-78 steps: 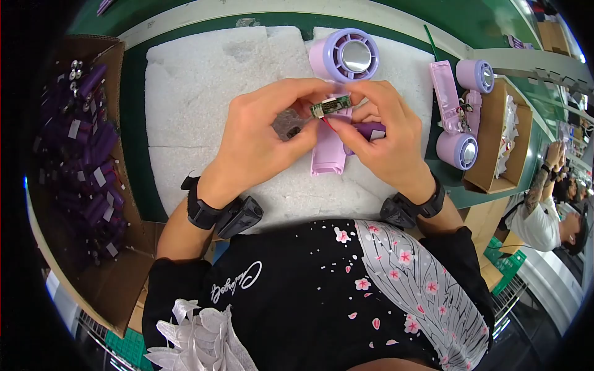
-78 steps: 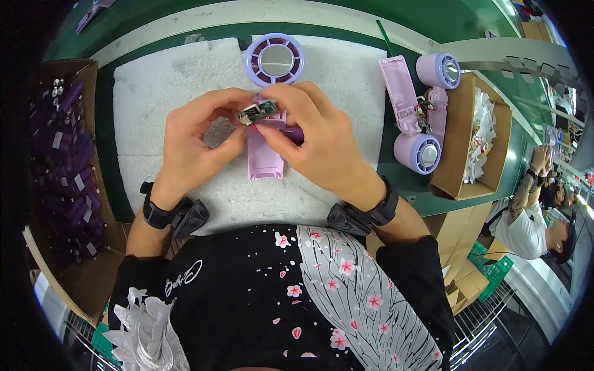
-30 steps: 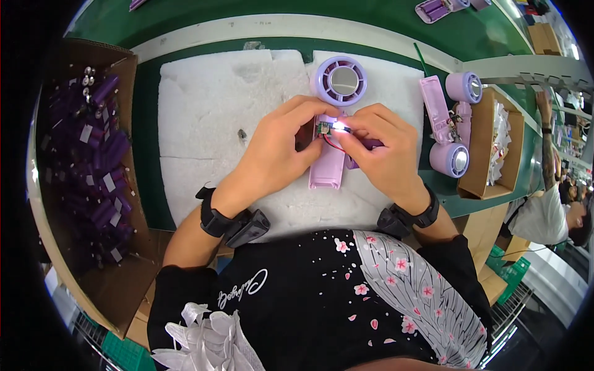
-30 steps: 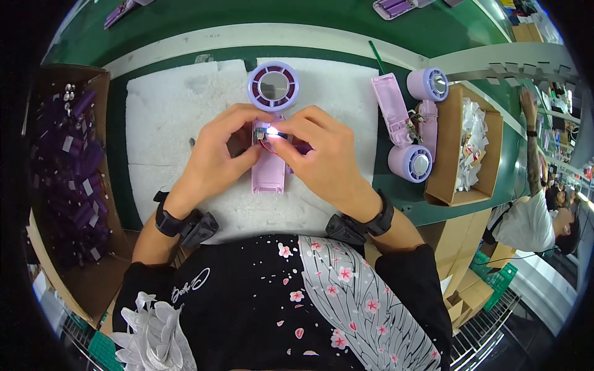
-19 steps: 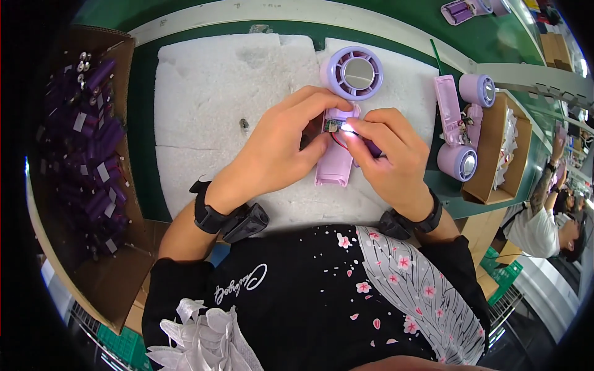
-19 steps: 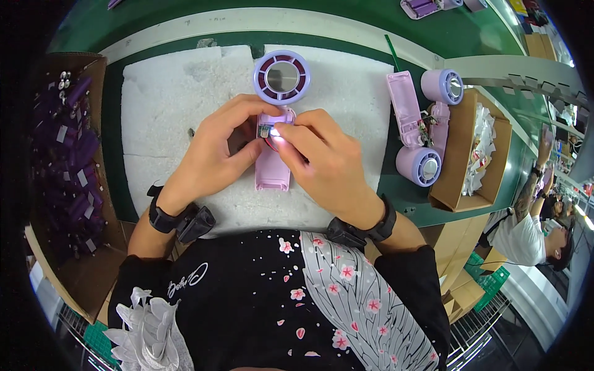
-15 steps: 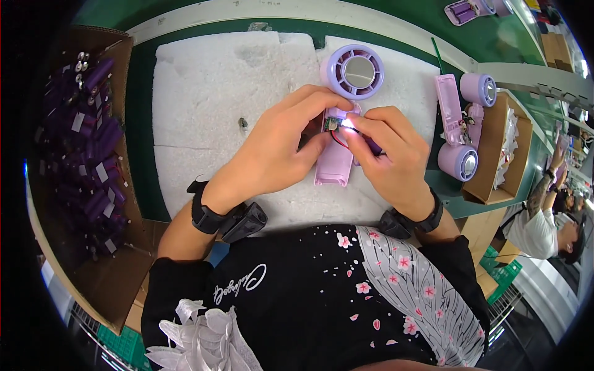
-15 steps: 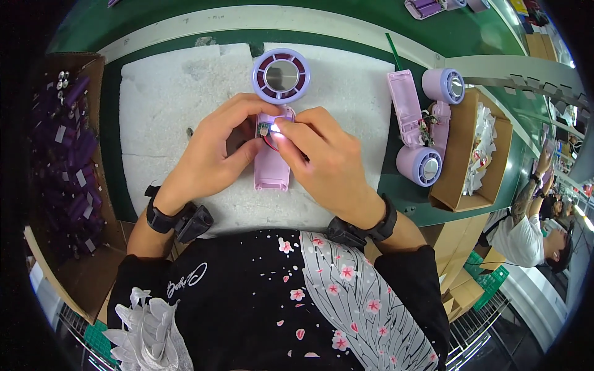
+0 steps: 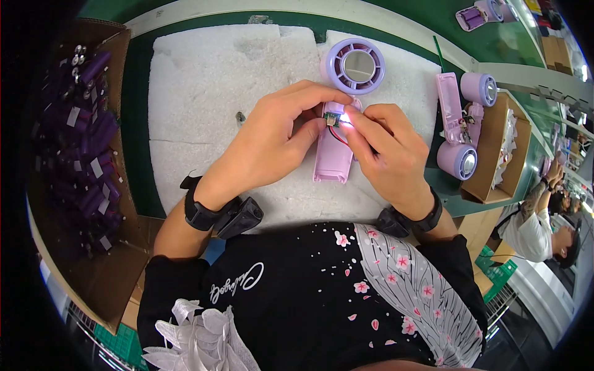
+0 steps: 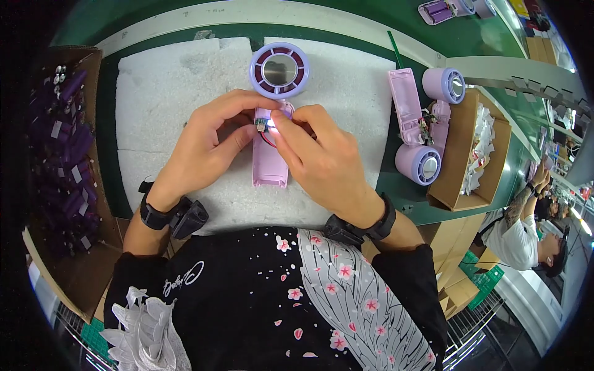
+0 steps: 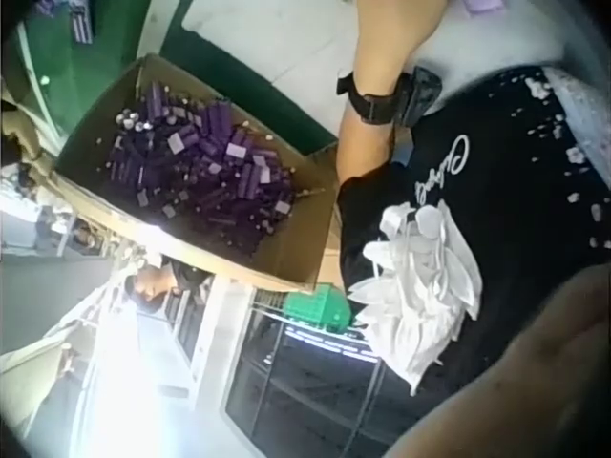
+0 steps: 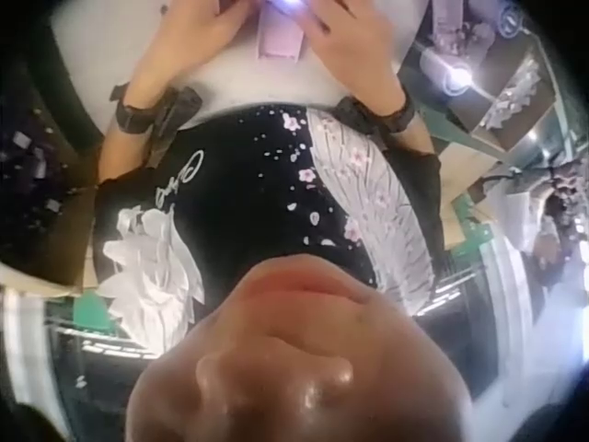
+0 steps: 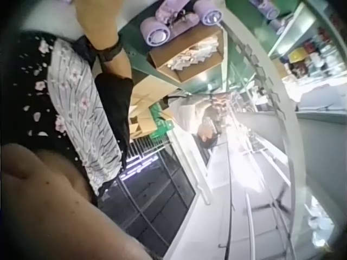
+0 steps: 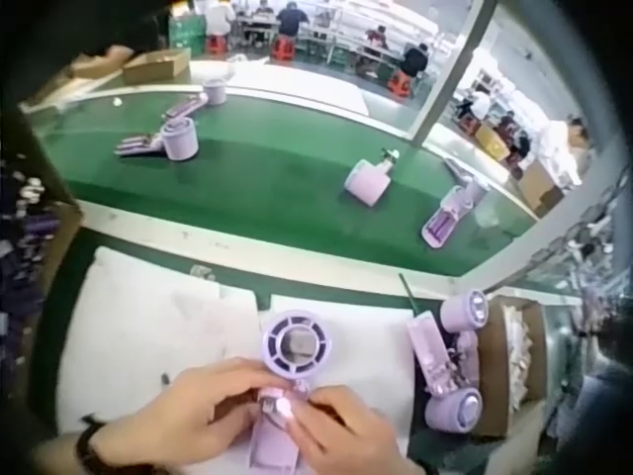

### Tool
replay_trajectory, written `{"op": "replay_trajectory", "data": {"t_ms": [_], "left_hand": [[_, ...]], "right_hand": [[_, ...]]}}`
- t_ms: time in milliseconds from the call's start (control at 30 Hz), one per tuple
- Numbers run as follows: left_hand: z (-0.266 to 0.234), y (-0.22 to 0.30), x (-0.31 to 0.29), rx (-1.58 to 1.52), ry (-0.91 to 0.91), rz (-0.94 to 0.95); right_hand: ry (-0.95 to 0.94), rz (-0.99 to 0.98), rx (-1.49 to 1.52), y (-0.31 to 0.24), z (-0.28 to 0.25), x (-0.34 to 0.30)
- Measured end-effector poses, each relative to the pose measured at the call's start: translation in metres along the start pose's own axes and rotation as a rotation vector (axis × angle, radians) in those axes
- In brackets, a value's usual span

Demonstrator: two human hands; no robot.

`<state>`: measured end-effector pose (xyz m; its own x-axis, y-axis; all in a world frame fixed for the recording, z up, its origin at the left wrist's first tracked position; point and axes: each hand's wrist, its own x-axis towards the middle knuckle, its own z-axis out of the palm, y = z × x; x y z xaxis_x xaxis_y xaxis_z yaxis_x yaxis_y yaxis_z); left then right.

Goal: The person picks up a battery and a fan casing, connects the battery wires to a circuit board, and presses the board and battery into the casing. After testing the fan, the person sets the assembly aside and repeats the process with another unit.

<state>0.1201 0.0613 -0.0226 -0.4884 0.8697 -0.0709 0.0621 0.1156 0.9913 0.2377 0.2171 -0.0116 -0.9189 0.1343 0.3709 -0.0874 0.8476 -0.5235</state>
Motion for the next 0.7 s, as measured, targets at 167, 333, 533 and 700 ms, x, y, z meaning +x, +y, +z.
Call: {"op": "replay_trajectory", "data": {"t_ms": [167,333,533,700], "left_hand": [[-0.001,0.0,0.0,-0.052,0.004,-0.036],[0.0,0.001,0.001,-0.092,0.013,-0.052],[0.006,-0.009,0.002,-0.042,0.125,0.026],[0.005,-0.008,0.01,0.056,0.147,0.121]], "right_hand": [[0.003,-0.019,-0.012,0.001,0.0,0.001],[-0.009,-0.007,-0.028,-0.001,-0.001,0.0],[-0.03,-0.008,-0.042,-0.002,-0.001,0.0],[0.012,0.042,-0.039,0.003,-0.002,0.003]]}}
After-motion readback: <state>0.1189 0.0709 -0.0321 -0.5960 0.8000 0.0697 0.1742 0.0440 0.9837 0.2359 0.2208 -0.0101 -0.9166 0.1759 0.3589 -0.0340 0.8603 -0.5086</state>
